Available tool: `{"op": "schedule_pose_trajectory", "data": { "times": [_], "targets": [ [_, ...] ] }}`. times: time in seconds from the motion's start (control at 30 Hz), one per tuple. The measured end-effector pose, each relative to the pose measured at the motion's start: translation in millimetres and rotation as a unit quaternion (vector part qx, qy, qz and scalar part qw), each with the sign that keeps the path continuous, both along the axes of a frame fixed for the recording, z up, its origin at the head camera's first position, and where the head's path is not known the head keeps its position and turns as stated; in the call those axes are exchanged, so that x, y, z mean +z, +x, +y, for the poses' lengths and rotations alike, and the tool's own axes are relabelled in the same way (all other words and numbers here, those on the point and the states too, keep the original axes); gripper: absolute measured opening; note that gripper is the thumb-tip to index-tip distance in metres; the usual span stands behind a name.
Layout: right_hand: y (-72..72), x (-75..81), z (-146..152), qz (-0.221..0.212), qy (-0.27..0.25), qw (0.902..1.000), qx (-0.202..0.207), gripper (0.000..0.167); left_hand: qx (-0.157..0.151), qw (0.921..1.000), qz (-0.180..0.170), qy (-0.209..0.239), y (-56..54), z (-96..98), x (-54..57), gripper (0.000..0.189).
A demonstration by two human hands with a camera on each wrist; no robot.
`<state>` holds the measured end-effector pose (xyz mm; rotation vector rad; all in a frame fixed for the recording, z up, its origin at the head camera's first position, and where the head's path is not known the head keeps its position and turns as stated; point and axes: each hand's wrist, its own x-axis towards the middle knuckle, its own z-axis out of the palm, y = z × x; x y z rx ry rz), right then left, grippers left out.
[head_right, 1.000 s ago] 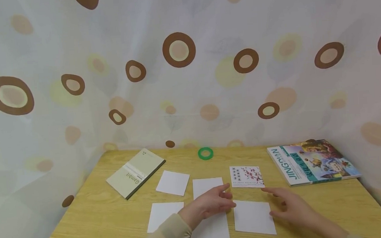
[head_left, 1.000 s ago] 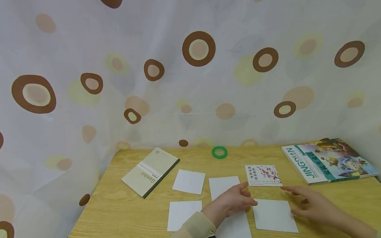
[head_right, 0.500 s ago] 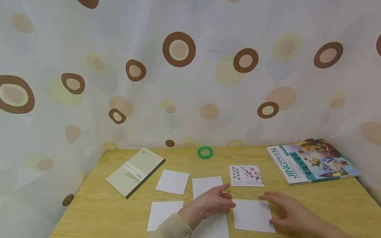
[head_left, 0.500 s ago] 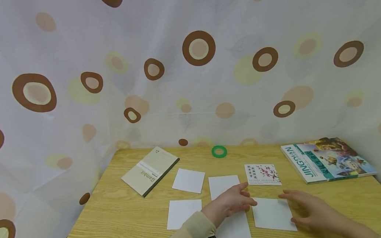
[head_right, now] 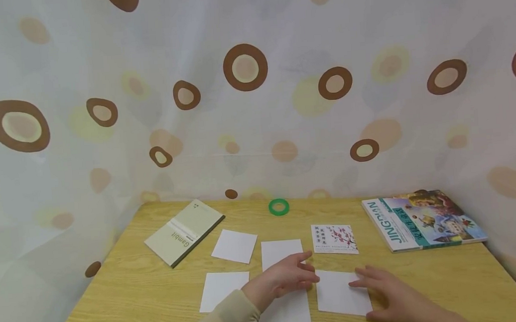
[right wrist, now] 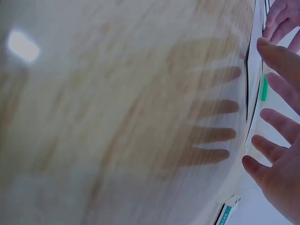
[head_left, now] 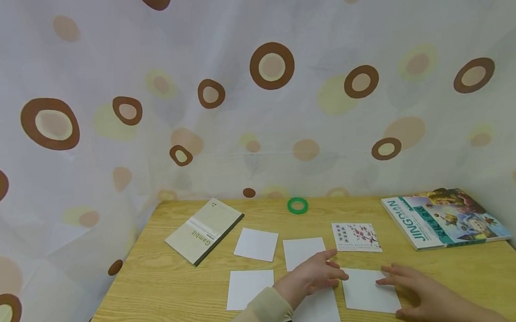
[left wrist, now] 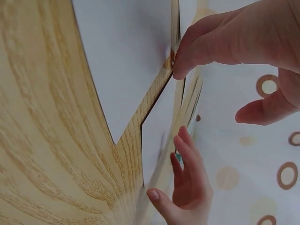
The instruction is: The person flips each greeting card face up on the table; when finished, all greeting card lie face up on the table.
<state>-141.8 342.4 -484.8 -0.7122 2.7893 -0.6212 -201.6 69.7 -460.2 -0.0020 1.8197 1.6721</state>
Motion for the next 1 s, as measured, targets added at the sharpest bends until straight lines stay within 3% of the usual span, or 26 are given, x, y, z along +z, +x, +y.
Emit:
{"op": "schedule_pose_trajectory", "data": {
  "times": [0.1, 0.33, 0.63, 1.0],
  "targets": [
    [0.7, -3.7, 0.7, 0.029, 0.029, 0.9991, 0.005, 0.051, 0.002, 1.0000, -0.004, 0.002, 0.3, 1.3, -1.3, 0.068],
    [0.0, -6.6, -0.3, -0.029, 0.002, 0.9996, -0.003, 0.049, 0.008, 0.9998, -0.009, 0.015, 2.7, 2.5, -2.5, 0.068],
    [-1.4, -5.8, -0.5, -0.011, 0.032, 0.9994, -0.005, 0.053, 0.024, 0.9992, -0.015, 0.027, 2.0, 3.8, -2.8, 0.064],
    [1.0, -4.4, -5.0, -0.033, 0.003, 0.9994, -0.013, 0.056, 0.038, 0.9944, -0.045, 0.088, 0.7, 4.8, -7.9, 0.062]
  ]
}}
